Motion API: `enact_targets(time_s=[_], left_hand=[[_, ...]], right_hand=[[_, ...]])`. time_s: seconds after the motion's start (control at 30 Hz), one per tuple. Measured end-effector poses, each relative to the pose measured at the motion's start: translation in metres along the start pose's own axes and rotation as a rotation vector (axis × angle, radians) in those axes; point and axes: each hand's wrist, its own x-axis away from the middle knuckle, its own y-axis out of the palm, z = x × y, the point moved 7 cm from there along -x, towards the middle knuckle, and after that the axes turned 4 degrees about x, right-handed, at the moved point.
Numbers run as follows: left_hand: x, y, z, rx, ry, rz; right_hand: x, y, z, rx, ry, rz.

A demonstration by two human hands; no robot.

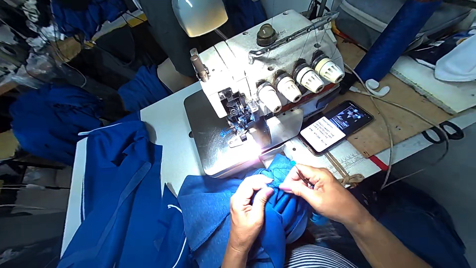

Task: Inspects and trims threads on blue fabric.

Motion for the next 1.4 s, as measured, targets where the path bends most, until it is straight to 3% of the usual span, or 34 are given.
enact_targets(time_s=[0.17, 0.3, 0.43, 0.6, 0.77, 1.4], left_hand=[[-0.001, -0.001, -0.002, -0.032, -0.051, 0.022], [-0.003, 0.003, -0.002, 0.037, -0.096, -0.060], [-0.005, -0.001, -0.005, 0.143, -0.169, 0.021], [-0.005, -0.010, -0.011, 0.200, -0.247, 0.124], [-0.005, -0.010, -0.010, 0.193, -0.231, 0.127], [-0.004, -0.006, -0.009, 0.187, -0.160, 0.058]], right_hand=[[0.000, -0.002, 0.006, 0.139, -0.055, 0.209], [0.002, 0.000, 0.003, 0.043, -0.030, 0.180], [0.003, 0.002, 0.003, 0.068, -0.032, 0.229], [0.024, 0.016, -0.020, 0.281, -0.191, 0.257], [0.033, 0.022, -0.022, 0.410, -0.334, 0.320], [0.030, 0.027, -0.022, 0.424, -0.365, 0.348]])
